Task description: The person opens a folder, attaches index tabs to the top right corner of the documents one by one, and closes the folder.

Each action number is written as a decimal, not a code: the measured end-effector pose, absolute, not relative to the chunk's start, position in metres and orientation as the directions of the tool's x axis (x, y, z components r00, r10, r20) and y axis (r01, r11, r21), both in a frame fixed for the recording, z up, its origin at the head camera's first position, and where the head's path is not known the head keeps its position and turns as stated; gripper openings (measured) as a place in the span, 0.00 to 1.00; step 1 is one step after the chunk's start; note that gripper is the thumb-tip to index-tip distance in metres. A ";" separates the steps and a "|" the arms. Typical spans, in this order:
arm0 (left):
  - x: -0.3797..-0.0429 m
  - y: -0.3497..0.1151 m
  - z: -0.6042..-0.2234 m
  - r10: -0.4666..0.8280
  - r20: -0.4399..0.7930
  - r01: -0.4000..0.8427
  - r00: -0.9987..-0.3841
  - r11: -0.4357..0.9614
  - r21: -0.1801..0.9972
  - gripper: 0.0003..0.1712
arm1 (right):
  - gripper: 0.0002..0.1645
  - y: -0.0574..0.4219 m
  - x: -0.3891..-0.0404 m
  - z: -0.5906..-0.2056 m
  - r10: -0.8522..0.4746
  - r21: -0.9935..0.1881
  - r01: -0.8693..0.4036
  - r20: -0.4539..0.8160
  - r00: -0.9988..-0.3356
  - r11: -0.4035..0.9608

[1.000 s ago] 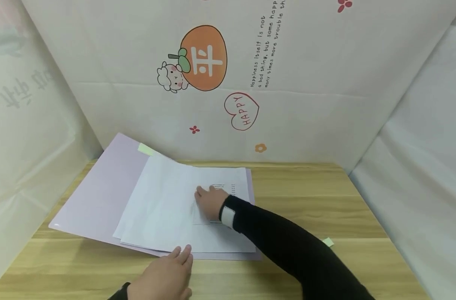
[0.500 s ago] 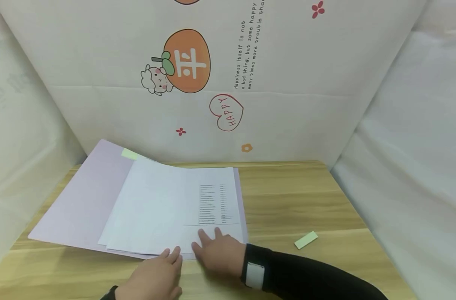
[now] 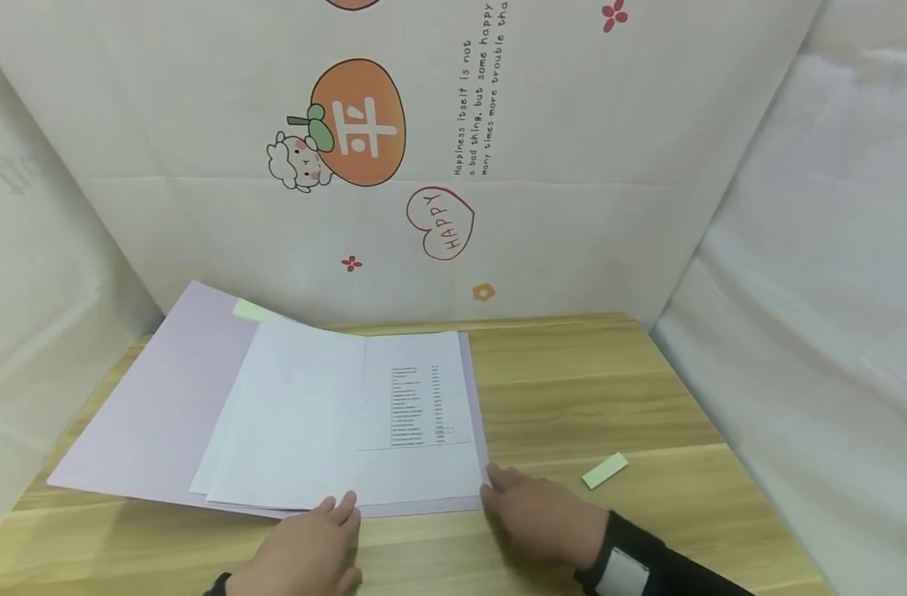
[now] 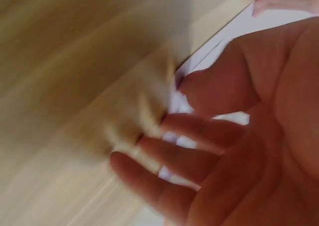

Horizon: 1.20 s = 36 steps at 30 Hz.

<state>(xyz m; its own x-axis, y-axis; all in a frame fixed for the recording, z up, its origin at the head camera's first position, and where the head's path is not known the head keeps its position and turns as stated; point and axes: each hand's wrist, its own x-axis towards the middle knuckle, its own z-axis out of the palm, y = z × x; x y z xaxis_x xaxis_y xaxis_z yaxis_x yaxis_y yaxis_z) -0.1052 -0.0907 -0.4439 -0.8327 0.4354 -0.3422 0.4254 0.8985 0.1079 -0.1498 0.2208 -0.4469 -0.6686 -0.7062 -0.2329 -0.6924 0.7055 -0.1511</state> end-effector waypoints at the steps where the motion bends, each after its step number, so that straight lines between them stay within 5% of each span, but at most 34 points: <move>1: -0.105 -0.091 -0.444 0.438 -0.339 0.427 -0.832 0.897 0.111 0.38 | 0.26 0.228 -0.154 -0.448 -0.714 -0.163 -0.696 -0.212 -0.667 0.699; 6: -0.106 -0.092 -0.445 0.428 -0.344 0.409 -0.836 0.903 0.130 0.37 | 0.16 0.274 -0.185 -0.452 -0.716 -0.126 -0.705 -0.095 -0.692 0.698; 14: -0.106 -0.092 -0.452 0.396 -0.378 0.369 -0.837 0.918 0.145 0.39 | 0.31 0.367 -0.205 -0.459 -0.588 -0.198 -0.560 -0.132 -0.798 0.804; 17: -0.103 -0.095 -0.455 0.397 -0.394 0.369 -0.829 0.918 0.147 0.39 | 0.22 0.384 -0.197 -0.466 -0.598 -0.206 -0.570 -0.107 -0.795 0.795; 25: -0.104 -0.095 -0.453 0.409 -0.364 0.387 -0.837 0.912 0.135 0.38 | 0.11 0.390 -0.186 -0.477 -0.517 -0.105 -0.514 0.006 -0.856 0.851; 36: -0.109 -0.099 -0.444 0.470 -0.263 0.435 -0.843 0.882 0.180 0.28 | 0.09 0.359 -0.206 -0.460 -0.361 -0.298 -0.345 -0.001 -0.932 0.890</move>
